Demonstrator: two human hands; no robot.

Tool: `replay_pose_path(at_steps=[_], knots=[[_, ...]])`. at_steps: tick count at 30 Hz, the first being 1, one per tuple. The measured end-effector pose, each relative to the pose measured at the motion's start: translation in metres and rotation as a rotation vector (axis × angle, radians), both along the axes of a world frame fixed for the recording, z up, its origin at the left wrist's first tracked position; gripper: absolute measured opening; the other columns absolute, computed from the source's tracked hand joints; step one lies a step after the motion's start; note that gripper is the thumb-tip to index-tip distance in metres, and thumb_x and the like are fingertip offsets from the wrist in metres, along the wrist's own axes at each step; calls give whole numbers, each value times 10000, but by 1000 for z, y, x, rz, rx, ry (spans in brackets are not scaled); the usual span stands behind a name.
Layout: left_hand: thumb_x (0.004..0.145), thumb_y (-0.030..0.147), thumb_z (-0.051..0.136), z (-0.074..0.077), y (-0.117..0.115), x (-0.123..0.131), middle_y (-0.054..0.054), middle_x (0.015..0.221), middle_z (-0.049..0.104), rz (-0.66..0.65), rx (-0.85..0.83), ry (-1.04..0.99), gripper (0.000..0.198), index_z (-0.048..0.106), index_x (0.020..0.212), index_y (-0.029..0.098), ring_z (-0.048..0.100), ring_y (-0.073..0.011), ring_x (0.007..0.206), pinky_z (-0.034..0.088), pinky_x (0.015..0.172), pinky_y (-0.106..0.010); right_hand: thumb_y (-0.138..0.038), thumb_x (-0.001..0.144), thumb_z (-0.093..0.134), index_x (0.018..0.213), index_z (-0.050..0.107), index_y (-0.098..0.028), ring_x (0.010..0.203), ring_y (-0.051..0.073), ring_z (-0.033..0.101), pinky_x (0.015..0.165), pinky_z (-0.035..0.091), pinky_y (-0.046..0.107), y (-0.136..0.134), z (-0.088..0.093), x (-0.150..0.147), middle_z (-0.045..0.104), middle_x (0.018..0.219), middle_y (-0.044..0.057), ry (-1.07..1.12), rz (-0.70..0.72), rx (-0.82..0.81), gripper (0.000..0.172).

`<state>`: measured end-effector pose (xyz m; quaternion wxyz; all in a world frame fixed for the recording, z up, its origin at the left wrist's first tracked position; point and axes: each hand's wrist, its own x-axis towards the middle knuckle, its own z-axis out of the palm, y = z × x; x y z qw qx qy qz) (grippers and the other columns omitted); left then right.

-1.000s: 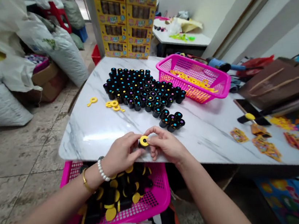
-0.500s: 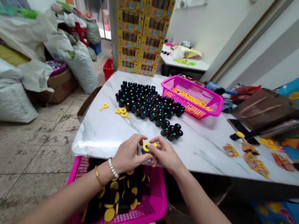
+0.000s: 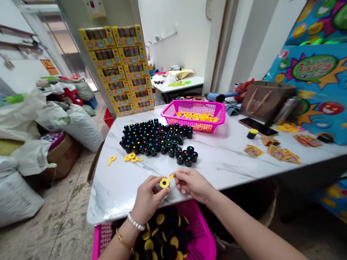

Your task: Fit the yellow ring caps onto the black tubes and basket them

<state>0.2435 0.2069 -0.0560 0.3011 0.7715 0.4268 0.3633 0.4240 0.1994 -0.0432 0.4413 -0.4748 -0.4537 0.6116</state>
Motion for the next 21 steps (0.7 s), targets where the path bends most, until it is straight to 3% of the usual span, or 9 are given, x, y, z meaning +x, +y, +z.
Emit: replay_pose_path(at_steps=[6, 11, 16, 21], knots=[[765, 332, 707, -1, 2, 0, -11, 871, 604, 6, -4, 2, 212, 692, 938, 211, 550, -133, 722, 418, 660, -237, -418, 692, 715, 652, 458, -193, 291, 36, 338, 270, 229, 138, 20, -2, -2, 453, 404, -93, -91, 191, -76, 343], [760, 294, 699, 0, 3, -1, -1, 806, 554, 6, 2, 132, 131, 691, 854, 203, 525, -132, 713, 398, 651, -238, -345, 736, 688, 691, 462, -205, 284, 68, 389, 311, 380, 180, 25, 0, -8, 455, 378, -106, -177, 294, -66, 269], [759, 277, 678, -3, -1, 4, 17, 749, 485, 92, 75, 231, 102, 633, 797, 194, 501, -126, 670, 376, 614, -234, -354, 800, 611, 969, 533, -197, 395, 109, 541, 437, 486, 240, 17, 11, -4, 583, 555, -68, -271, 312, 63, 244], [781, 319, 643, -8, -8, 10, 11, 808, 488, 221, 143, 333, 162, 545, 821, 196, 499, -130, 662, 361, 585, -243, -278, 756, 673, 990, 653, -193, 625, 114, 580, 633, 474, 256, 2, 20, -11, 636, 876, 16, -483, 225, 258, 250]])
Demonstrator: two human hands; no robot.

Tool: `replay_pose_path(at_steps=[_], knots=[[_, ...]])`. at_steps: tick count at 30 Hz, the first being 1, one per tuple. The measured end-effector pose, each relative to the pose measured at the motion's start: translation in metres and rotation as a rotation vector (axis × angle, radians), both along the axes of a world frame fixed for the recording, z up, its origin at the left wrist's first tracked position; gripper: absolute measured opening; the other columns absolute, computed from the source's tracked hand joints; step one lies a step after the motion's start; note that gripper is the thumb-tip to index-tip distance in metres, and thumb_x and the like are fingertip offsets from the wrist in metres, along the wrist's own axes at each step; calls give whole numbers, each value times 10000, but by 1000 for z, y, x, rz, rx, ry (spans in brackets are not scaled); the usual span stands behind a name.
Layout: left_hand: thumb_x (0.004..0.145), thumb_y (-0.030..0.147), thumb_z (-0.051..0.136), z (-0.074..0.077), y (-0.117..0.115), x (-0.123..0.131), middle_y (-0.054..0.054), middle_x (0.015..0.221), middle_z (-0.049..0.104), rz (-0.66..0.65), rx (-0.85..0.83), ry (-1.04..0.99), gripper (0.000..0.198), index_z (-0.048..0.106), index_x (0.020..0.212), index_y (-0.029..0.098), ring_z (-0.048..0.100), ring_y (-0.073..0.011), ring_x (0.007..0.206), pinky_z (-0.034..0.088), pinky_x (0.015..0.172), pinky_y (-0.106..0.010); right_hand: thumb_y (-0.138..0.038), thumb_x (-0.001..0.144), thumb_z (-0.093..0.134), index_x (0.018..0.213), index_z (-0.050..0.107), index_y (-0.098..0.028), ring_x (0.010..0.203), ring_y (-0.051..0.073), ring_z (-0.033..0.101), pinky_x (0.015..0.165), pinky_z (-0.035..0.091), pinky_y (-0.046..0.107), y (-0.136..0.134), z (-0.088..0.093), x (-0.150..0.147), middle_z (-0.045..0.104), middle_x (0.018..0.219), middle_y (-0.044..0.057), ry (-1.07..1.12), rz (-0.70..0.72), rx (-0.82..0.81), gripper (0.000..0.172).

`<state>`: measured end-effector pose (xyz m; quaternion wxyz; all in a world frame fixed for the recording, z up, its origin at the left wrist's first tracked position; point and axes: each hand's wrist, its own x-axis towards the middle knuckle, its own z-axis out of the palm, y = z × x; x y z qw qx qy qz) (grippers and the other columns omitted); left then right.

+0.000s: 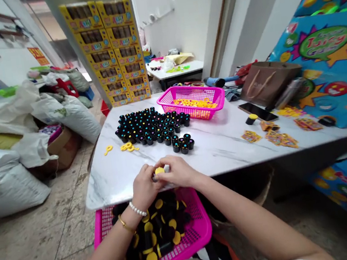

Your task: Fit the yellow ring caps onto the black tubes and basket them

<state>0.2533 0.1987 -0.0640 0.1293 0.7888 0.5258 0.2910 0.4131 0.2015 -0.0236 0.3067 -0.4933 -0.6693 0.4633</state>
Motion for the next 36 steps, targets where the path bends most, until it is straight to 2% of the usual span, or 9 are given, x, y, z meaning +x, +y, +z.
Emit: replay_pose_path(at_steps=[5, 10, 14, 16, 21, 24, 28, 32, 36], knots=[[786, 266, 611, 1, 0, 1, -3, 842, 521, 49, -2, 118, 131, 493, 794, 207, 516, -156, 698, 356, 578, -267, -205, 798, 624, 959, 693, -167, 771, 185, 583, 733, 448, 294, -13, -2, -14, 621, 817, 49, -459, -121, 488, 179], [828, 223, 541, 2, -1, 5, -39, 892, 547, 73, -31, 187, 48, 501, 847, 205, 534, -178, 683, 357, 544, -285, -232, 860, 565, 1109, 623, -158, 803, 207, 597, 744, 469, 307, -23, -13, -25, 628, 929, 92, -592, -262, 569, 266], [809, 160, 532, 5, -2, 6, -55, 899, 556, 33, -48, 164, 80, 520, 879, 194, 553, -187, 689, 386, 551, -283, -218, 865, 536, 1199, 555, -151, 820, 215, 599, 738, 481, 315, -23, -15, -26, 617, 964, 106, -571, -259, 607, 341], [764, 168, 590, 12, -2, -2, -59, 911, 564, -53, -72, 125, 155, 538, 909, 187, 568, -193, 728, 416, 587, -279, -199, 853, 529, 1106, 586, -156, 805, 213, 593, 723, 477, 313, -25, -12, -25, 610, 925, 94, -549, -222, 613, 263], [692, 288, 721, 41, 14, -51, -1, 817, 620, -521, -303, 24, 272, 642, 941, 213, 587, -147, 684, 451, 610, -234, -172, 788, 547, 910, 597, -189, 673, 178, 571, 610, 449, 280, -60, -17, -25, 576, 770, 40, -481, -27, 562, 133], [762, 297, 672, 50, 50, -81, -7, 918, 646, -361, -223, -46, 246, 652, 996, 227, 600, -129, 748, 473, 678, -220, -151, 722, 599, 883, 615, -197, 672, 186, 598, 581, 457, 276, -83, -37, -27, 610, 786, 40, -589, 121, 499, 168], [799, 299, 617, 40, 111, -98, -92, 1110, 588, 109, 69, 84, 305, 620, 1077, 174, 596, -164, 832, 481, 806, -292, -243, 733, 698, 1044, 635, -201, 795, 244, 643, 673, 504, 327, -91, -53, -27, 664, 910, 61, -741, 149, 458, 320], [797, 225, 572, 23, 131, -99, -91, 904, 623, 135, 59, 170, 164, 650, 921, 154, 591, -217, 784, 475, 785, -355, -302, 795, 681, 1164, 594, -220, 861, 225, 649, 737, 515, 318, -86, -41, -18, 666, 1022, 60, -648, 102, 445, 388], [838, 243, 525, 16, 105, -94, -53, 831, 620, 66, 33, 238, 138, 636, 895, 184, 588, -201, 738, 473, 736, -321, -221, 877, 569, 1052, 641, -201, 849, 212, 652, 738, 510, 310, -80, -32, -1, 687, 943, 70, -562, 44, 502, 191]])
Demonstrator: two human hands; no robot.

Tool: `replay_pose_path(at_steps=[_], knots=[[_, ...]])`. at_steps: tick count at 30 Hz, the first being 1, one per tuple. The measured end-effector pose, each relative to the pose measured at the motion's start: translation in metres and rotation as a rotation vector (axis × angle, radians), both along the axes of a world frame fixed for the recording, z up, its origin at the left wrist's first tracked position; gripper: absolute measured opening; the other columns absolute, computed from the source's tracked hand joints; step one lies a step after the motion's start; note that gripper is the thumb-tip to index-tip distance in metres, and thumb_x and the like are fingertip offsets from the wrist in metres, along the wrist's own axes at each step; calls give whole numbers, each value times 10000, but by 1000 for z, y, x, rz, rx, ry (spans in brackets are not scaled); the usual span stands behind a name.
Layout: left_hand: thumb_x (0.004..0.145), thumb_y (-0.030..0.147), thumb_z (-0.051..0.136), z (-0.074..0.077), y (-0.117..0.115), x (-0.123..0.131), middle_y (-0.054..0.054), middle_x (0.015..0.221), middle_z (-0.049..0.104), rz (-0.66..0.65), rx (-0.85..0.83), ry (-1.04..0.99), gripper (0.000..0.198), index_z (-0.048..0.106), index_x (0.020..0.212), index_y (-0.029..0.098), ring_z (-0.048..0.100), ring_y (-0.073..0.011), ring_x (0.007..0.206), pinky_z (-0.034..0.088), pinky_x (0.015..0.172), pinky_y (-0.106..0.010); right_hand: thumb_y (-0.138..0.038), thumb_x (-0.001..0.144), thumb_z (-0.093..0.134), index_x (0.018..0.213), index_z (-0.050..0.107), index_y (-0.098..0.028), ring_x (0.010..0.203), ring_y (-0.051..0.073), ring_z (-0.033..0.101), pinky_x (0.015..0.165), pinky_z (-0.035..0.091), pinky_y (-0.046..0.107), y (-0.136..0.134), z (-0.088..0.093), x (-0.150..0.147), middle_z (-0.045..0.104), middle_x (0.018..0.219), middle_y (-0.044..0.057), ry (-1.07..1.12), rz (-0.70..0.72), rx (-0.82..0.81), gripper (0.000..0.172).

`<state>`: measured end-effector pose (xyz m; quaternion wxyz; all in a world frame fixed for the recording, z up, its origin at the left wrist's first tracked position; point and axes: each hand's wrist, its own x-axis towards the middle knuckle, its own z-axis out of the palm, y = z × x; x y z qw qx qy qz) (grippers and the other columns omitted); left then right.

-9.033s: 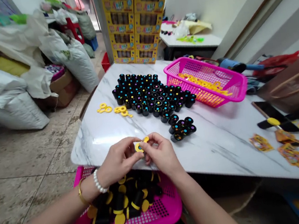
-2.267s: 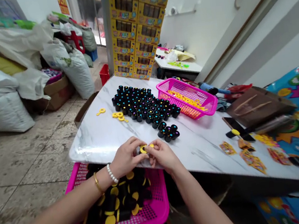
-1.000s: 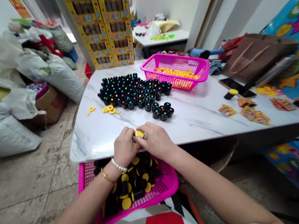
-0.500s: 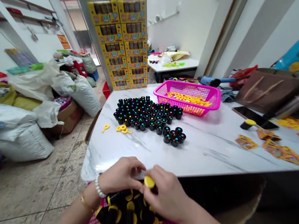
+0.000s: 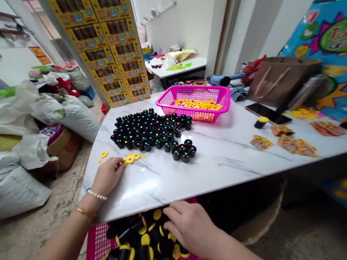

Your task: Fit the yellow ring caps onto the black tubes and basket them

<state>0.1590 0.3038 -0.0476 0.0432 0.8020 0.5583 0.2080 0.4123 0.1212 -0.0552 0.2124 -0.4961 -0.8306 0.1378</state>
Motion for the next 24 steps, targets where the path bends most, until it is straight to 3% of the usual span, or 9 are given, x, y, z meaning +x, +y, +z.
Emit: replay_pose_path(at_steps=[3, 7, 11, 13, 15, 18, 20, 24], knots=[[874, 277, 497, 4, -26, 7, -57, 942, 616, 11, 32, 36, 159, 620, 933, 197, 595, -185, 756, 472, 716, -293, -216, 910, 514, 1044, 646, -198, 822, 197, 652, 744, 514, 306, 6, 1, 10, 691, 916, 80, 120, -10, 50, 188], [917, 263, 443, 20, -57, 28, -59, 1034, 611, 35, 192, -11, 166, 586, 983, 207, 600, -171, 799, 465, 731, -275, -175, 903, 511, 1080, 641, -211, 869, 196, 645, 769, 527, 315, 19, 7, 13, 674, 971, 86, 310, -84, 169, 223], [929, 247, 430, 33, -89, 64, -37, 878, 614, -184, 93, -79, 151, 576, 920, 210, 584, -155, 758, 459, 719, -266, -165, 898, 524, 1269, 555, -221, 1041, 226, 591, 869, 505, 343, 31, 12, 7, 588, 1228, 109, 267, -196, 337, 376], [929, 235, 420, 34, -102, 82, -38, 817, 603, -310, -20, -99, 169, 580, 888, 203, 577, -154, 735, 458, 682, -264, -159, 907, 508, 1290, 553, -223, 1010, 230, 586, 835, 502, 341, 34, 10, 6, 602, 1201, 107, 133, -216, 392, 390], [913, 227, 438, 34, -108, 95, -47, 806, 606, -412, -109, -134, 164, 598, 891, 196, 575, -155, 722, 460, 664, -266, -161, 910, 504, 1223, 616, -234, 896, 217, 583, 738, 494, 317, 33, 6, 8, 643, 1039, 99, 19, -269, 426, 340], [849, 262, 539, 31, -99, 107, -28, 771, 631, -459, -249, -283, 138, 634, 926, 198, 567, -130, 627, 463, 611, -251, -211, 897, 544, 1049, 710, -258, 742, 192, 539, 631, 442, 288, 29, 3, 19, 585, 797, 71, -19, -413, 417, 231], [807, 303, 597, 28, -83, 115, -13, 782, 646, -380, -282, -404, 192, 636, 964, 199, 557, -112, 580, 462, 587, -241, -234, 895, 552, 983, 722, -253, 675, 165, 525, 607, 428, 271, 26, 3, 28, 535, 738, 43, 100, -445, 319, 193], [735, 344, 686, 17, -47, 142, -17, 834, 626, -231, -134, -419, 317, 609, 998, 185, 573, -142, 672, 459, 651, -272, -197, 892, 528, 958, 683, -213, 596, 132, 523, 582, 428, 250, 21, 3, 38, 515, 711, 10, 368, -373, 102, 170]])
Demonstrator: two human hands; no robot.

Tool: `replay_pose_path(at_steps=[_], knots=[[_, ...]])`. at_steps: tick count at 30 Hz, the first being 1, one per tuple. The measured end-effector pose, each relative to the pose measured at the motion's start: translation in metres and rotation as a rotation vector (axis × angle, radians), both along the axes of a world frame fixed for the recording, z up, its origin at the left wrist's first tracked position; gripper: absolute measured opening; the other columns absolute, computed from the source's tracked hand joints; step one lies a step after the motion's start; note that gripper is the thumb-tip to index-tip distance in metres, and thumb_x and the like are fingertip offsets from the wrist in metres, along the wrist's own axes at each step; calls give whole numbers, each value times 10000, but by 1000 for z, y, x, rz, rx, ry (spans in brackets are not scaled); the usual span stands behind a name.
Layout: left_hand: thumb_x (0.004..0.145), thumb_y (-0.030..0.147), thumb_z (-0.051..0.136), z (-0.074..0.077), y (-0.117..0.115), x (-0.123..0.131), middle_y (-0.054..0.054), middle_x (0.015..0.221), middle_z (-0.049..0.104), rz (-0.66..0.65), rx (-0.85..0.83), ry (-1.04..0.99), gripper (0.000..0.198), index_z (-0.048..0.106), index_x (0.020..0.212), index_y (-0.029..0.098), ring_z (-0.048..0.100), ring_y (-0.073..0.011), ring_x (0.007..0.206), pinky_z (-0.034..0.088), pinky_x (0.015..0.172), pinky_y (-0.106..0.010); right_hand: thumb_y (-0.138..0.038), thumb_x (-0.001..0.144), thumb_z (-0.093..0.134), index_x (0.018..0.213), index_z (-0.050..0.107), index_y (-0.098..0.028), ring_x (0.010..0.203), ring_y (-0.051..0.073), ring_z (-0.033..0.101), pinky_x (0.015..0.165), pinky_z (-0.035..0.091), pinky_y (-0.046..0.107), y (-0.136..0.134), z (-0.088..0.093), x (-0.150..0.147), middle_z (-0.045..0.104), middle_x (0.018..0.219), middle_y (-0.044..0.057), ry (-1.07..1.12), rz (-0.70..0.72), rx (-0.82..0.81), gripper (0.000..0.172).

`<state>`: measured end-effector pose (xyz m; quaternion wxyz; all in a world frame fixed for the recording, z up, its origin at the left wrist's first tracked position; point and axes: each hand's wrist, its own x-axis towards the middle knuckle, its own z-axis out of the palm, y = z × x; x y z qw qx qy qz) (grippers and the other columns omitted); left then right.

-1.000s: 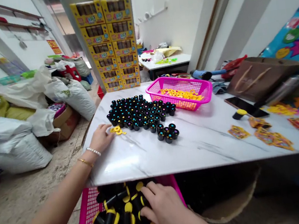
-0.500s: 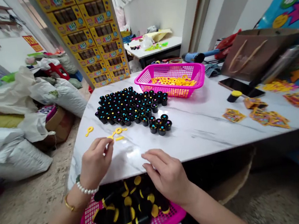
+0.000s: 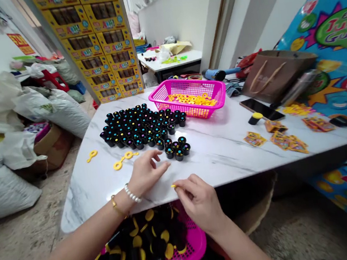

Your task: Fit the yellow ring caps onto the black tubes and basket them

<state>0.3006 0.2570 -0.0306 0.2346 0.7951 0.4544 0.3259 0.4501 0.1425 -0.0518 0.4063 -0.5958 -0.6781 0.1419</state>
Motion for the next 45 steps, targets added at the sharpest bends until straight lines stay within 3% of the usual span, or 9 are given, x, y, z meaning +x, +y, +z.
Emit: replay_pose_path(at_steps=[7, 12, 16, 22, 28, 30, 34, 41, 45], knots=[[750, 317, 684, -16, 23, 32, 11, 745, 584, 60, 49, 71, 326, 578, 1030, 188, 559, -162, 698, 425, 648, -274, -185, 884, 533, 1005, 655, -198, 722, 171, 575, 680, 464, 290, -8, -4, 0, 576, 851, 57, 102, 24, -11, 172], [714, 189, 663, -7, 6, 4, -13, 905, 575, 42, 57, -23, 223, 568, 915, 185, 549, -116, 670, 446, 684, -264, -179, 924, 488, 1181, 638, -251, 834, 177, 581, 743, 460, 296, -5, -2, 10, 599, 924, 60, 215, 69, -57, 306], [731, 183, 638, -4, -22, -29, 45, 712, 572, 18, -113, 6, 245, 540, 954, 210, 551, -111, 598, 422, 595, -236, -244, 920, 518, 1158, 673, -256, 826, 167, 565, 712, 452, 278, 3, 2, 15, 576, 908, 51, 299, 82, -144, 284], [739, 189, 683, -18, -37, -43, 11, 824, 628, 19, -122, -43, 308, 597, 1034, 203, 558, -122, 678, 440, 662, -246, -372, 805, 661, 1050, 726, -184, 486, 100, 481, 460, 395, 237, 27, 17, -6, 563, 680, 2, 554, 115, -457, 316], [747, 218, 714, -21, -34, -41, -9, 837, 591, -24, -72, -46, 250, 664, 991, 194, 552, -148, 781, 427, 697, -248, -330, 725, 724, 843, 783, -205, 672, 123, 543, 563, 449, 228, 69, 17, -28, 583, 798, 28, 535, 152, -303, 182], [734, 221, 727, -21, -34, -42, -3, 821, 580, -20, -83, -39, 259, 665, 984, 193, 544, -145, 768, 418, 690, -246, -344, 733, 719, 877, 779, -192, 564, 92, 504, 468, 406, 211, 77, 13, -30, 572, 744, 15, 579, 154, -366, 218], [742, 241, 712, -17, -35, -43, -1, 782, 566, -45, -88, -19, 227, 663, 953, 170, 529, -142, 736, 399, 667, -246, -378, 750, 708, 948, 758, -151, 370, 48, 400, 324, 295, 186, 77, 10, -30, 507, 564, -37, 661, 136, -501, 305], [820, 385, 623, -5, -24, -47, 27, 628, 534, -116, -260, -66, 253, 627, 752, 142, 462, -103, 583, 335, 549, -224, -371, 787, 667, 955, 737, -127, 328, 77, 463, 314, 384, 177, 73, 12, -35, 542, 438, -38, 637, 107, -529, 304], [841, 366, 600, -7, -26, -46, 25, 650, 571, -115, -358, -97, 214, 658, 830, 160, 483, -104, 589, 353, 537, -213, -361, 792, 656, 953, 732, -136, 331, 85, 470, 310, 400, 186, 70, 13, -39, 556, 457, -38, 635, 89, -488, 286]])
